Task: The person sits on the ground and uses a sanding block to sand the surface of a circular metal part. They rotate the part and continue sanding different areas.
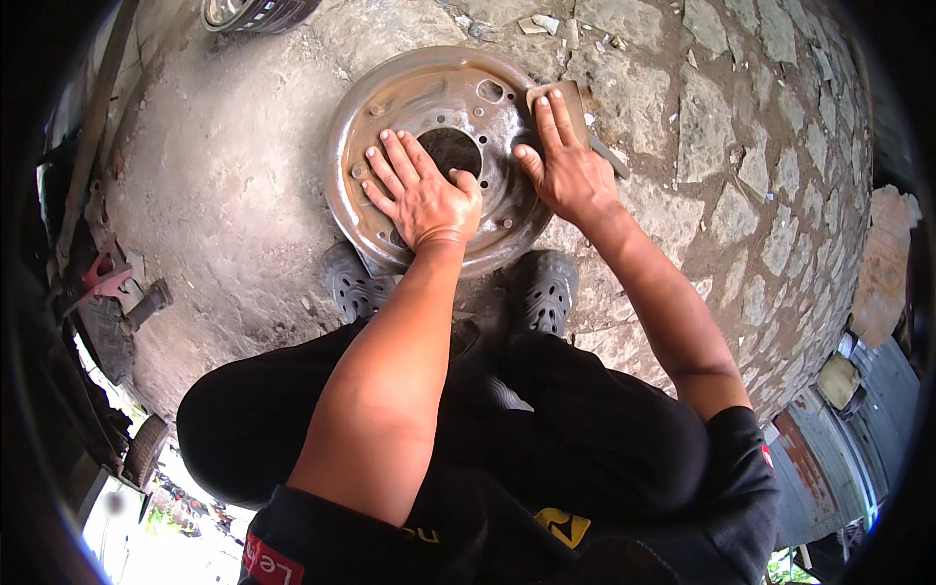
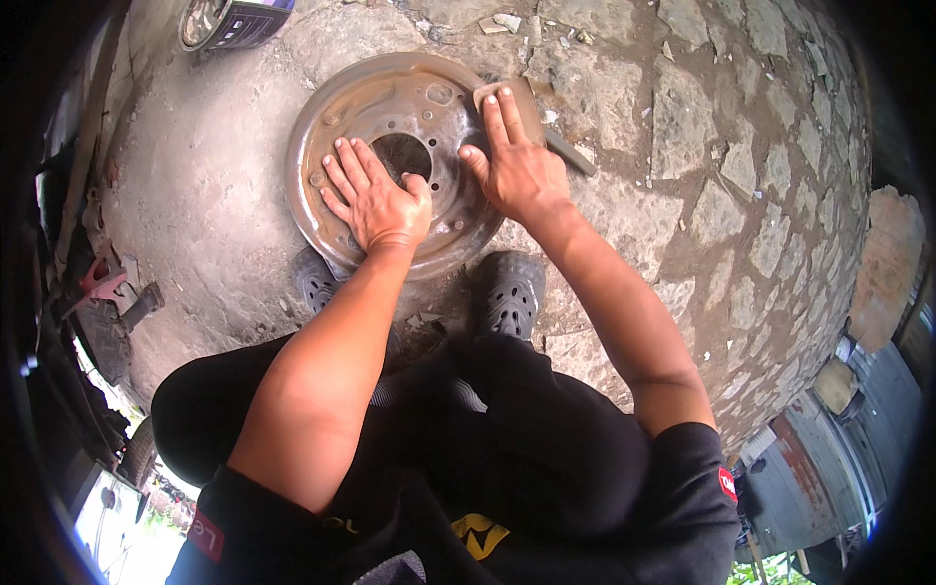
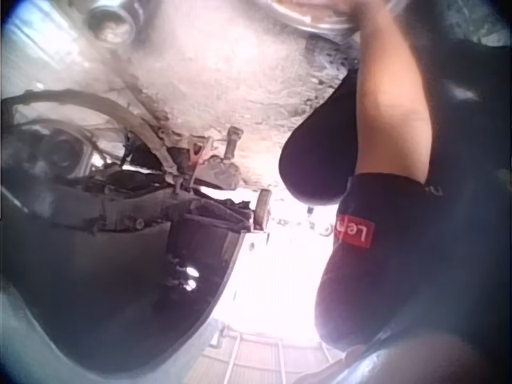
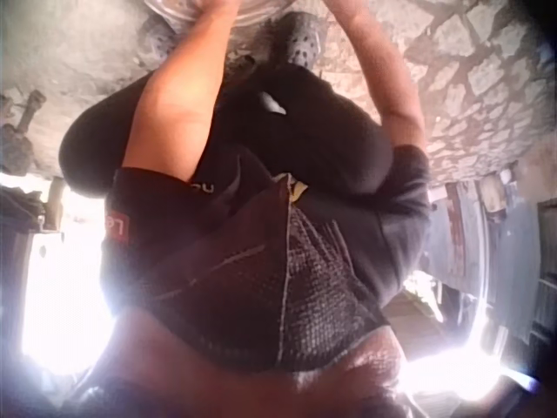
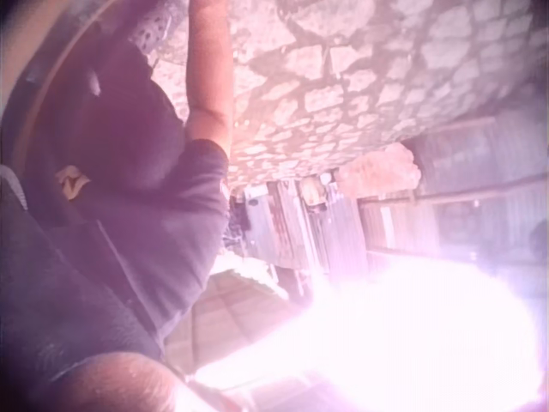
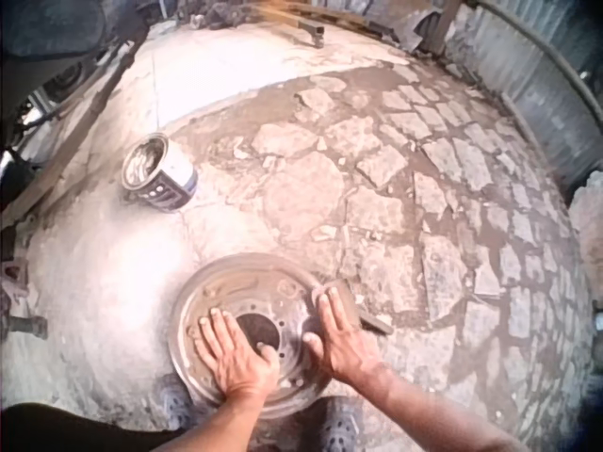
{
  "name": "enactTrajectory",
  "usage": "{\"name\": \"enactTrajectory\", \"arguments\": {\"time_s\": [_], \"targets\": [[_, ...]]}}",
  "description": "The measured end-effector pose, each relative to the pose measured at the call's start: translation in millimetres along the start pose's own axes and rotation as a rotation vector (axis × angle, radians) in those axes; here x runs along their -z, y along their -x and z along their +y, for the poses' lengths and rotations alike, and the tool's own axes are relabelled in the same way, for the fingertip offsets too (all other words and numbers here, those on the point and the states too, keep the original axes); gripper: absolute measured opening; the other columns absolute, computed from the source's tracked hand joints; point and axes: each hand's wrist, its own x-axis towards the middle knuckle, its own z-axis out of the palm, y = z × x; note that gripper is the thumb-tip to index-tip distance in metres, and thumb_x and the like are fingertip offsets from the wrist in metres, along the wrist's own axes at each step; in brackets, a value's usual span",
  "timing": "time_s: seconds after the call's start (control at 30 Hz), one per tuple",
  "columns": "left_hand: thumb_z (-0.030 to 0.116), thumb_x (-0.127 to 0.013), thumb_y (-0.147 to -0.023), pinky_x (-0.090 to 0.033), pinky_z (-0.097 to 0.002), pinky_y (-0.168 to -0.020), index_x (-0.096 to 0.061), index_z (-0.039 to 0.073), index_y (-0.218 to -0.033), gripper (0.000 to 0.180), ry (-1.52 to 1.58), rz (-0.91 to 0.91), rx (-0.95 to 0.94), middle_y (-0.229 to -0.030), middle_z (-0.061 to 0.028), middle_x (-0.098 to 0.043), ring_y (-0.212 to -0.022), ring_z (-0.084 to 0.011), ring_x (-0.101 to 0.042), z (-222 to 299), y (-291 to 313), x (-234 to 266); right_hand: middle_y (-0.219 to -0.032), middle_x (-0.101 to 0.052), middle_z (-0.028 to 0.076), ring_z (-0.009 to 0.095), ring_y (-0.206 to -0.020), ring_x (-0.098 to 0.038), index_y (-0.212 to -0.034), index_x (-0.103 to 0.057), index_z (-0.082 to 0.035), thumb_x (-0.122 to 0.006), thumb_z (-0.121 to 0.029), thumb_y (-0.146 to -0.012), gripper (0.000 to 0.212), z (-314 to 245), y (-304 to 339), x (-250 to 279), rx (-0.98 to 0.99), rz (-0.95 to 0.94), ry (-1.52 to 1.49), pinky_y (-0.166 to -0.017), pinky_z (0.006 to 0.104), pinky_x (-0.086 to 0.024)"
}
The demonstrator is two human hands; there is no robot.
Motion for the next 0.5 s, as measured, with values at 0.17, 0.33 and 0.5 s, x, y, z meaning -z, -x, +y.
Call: {"name": "enactTrajectory", "arguments": {"time_s": [0.17,0.33,0.5], "targets": [[0.039,-0.051,-0.083,-0.003,-0.0571,-0.122,-0.022,-0.001,-0.158,0.090,-0.005,0.001,0.012,-0.169,-0.0157,-0.012,-0.156,-0.0363,-0.003,-3.4,-1.2,-1.4,-0.169,-0.008,0.011,0.043,-0.115,-0.063,-0.160,-0.016,-0.012,-0.041,-0.057,-0.101,0.079,13.8,49.6,-26.5,0.041,-0.041,-0.055,-0.090,0.0505,-0.056],[0.038,-0.051,-0.083,-0.004,-0.0569,-0.122,-0.022,-0.001,-0.158,0.089,-0.016,0.003,0.001,-0.168,-0.0155,-0.013,-0.156,-0.0360,-0.004,1.9,-0.4,0.5,-0.169,-0.008,0.011,0.042,-0.112,-0.065,-0.160,-0.018,-0.012,-0.042,-0.057,-0.101,0.077,6.1,36.3,-13.2,0.005,-0.056,-0.058,-0.088,0.0513,-0.057],[0.038,-0.051,-0.083,-0.004,-0.0571,-0.122,-0.022,-0.001,-0.158,0.090,-0.009,0.013,0.005,-0.168,-0.0160,-0.013,-0.156,-0.0359,-0.004,-3.8,0.1,-0.6,-0.168,-0.015,0.009,0.043,-0.113,-0.064,-0.159,-0.021,-0.012,-0.043,-0.055,-0.101,0.075,-4.1,6.1,2.7,-0.012,-0.048,-0.059,-0.091,0.0511,-0.055]]}}
